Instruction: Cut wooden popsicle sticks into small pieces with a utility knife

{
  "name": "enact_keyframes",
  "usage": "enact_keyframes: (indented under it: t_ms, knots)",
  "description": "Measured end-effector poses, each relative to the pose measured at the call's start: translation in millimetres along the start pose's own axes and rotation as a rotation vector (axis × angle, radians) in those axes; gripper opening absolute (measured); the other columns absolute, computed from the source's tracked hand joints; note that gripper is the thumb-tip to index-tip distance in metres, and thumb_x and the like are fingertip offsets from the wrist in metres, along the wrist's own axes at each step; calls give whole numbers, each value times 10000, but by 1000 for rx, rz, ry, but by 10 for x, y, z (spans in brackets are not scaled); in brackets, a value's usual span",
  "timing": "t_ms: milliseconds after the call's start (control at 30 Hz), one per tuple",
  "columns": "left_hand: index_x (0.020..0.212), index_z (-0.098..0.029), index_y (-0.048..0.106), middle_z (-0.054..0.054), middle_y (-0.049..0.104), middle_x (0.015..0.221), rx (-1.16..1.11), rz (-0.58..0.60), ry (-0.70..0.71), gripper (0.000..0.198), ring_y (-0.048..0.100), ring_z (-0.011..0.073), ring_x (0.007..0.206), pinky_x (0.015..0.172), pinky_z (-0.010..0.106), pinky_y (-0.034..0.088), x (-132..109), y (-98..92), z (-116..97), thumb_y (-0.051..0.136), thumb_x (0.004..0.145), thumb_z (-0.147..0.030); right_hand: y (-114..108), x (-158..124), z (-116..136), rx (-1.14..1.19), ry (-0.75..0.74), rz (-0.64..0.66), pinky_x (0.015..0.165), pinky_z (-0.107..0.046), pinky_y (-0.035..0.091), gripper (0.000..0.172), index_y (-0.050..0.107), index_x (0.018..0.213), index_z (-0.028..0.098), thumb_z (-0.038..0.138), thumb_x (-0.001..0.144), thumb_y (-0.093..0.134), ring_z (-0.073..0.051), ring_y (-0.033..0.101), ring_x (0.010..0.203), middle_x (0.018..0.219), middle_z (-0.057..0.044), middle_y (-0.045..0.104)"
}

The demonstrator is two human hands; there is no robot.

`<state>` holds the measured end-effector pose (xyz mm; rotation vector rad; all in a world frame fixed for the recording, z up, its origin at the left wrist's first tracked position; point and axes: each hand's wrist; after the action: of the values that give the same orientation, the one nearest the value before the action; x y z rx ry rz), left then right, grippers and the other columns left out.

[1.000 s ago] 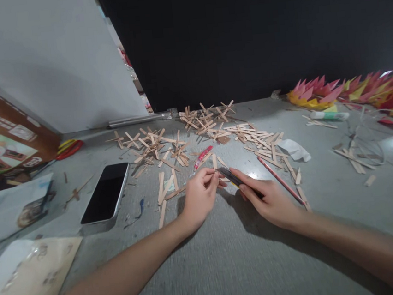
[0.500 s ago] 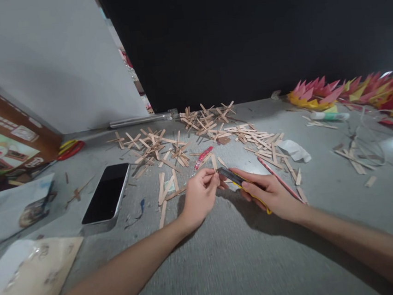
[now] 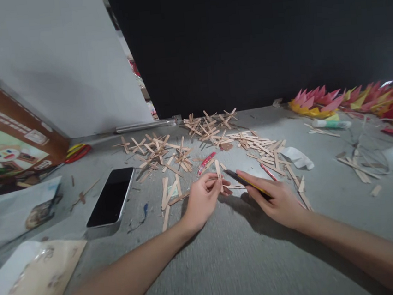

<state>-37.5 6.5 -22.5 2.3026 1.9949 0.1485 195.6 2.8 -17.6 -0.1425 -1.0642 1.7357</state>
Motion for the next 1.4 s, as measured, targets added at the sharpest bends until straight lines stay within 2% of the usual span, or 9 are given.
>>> enact_keyframes:
  t_ms: [133, 300, 500, 600, 733, 867, 1233, 1333, 1400]
  knots:
    - [1080, -172, 600, 116, 812, 986, -8, -4, -10, 396, 794, 224, 777, 778, 346, 610, -8, -1, -37, 735, 920, -508, 4, -7, 16, 20, -51, 89, 1114, -405, 552, 517, 477, 1613, 297, 255, 1098, 459, -238, 679, 1310, 1486, -72, 666]
    - [1110, -168, 580, 103, 813, 914, -3, 25, -24, 354, 787, 216, 762, 780, 338, 601, -21, 7, -58, 715, 941, -448, 21, 6, 18, 48, -60, 145, 1086, -384, 565, 541, 435, 1633, 332, 235, 1101, 458, -222, 689, 1289, 1477, -55, 673]
    - [1141, -160, 581, 103, 800, 939, -41, 7, -51, 412, 770, 207, 726, 712, 335, 604, -10, 20, -9, 740, 921, -470, 40, 33, -19, 33, 84, 14, 1153, -430, 520, 496, 489, 1605, 263, 297, 1111, 467, -236, 697, 1282, 1506, -81, 649]
    - [1146, -167, 576, 99, 800, 933, -43, 3, -44, 443, 766, 209, 717, 711, 343, 603, -1, 17, 1, 754, 907, -495, 25, 38, -9, 41, 120, -5, 1156, -423, 519, 492, 505, 1594, 240, 309, 1108, 476, -232, 711, 1263, 1478, -88, 670]
    - [1120, -173, 567, 97, 809, 919, -12, -8, -34, 448, 764, 202, 706, 737, 333, 592, 4, 1, -13, 760, 901, -512, 23, 10, -10, 26, 29, 19, 1105, -374, 560, 482, 520, 1581, 274, 280, 1099, 485, -209, 728, 1232, 1474, -64, 676]
    - [1017, -181, 560, 100, 810, 897, -2, -22, -26, 408, 773, 209, 724, 727, 315, 581, -1, 1, -35, 756, 903, -520, 42, -11, -32, 19, -74, 66, 1075, -332, 576, 523, 481, 1604, 325, 224, 1091, 475, -185, 710, 1263, 1484, -30, 670]
    - [941, -147, 715, 79, 794, 843, 37, -94, -3, 317, 767, 199, 755, 763, 302, 597, 28, -24, -21, 823, 846, -430, 56, -7, -28, 5, -97, 26, 1123, -369, 549, 539, 457, 1619, 314, 208, 1091, 481, -199, 675, 1315, 1491, -54, 664]
    - [927, -143, 742, 74, 790, 814, 44, -103, -16, 304, 765, 198, 750, 758, 294, 594, 40, -35, -14, 844, 821, -408, 62, -20, -22, -15, -98, 41, 1077, -371, 570, 538, 445, 1627, 304, 212, 1097, 472, -213, 703, 1257, 1428, -83, 699]
    - [912, -143, 750, 79, 792, 811, 38, -98, -27, 295, 762, 199, 743, 752, 296, 595, 46, -39, -14, 840, 821, -409, 70, -29, -20, -52, -95, 59, 967, -357, 607, 541, 431, 1636, 303, 221, 1102, 464, -210, 751, 1077, 1259, -96, 752]
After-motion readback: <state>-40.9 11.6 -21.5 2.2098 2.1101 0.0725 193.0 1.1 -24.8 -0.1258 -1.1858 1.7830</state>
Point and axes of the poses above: each hand's wrist, its own x-axis towards the middle knuckle, its own y-axis out of the palm, z = x × y
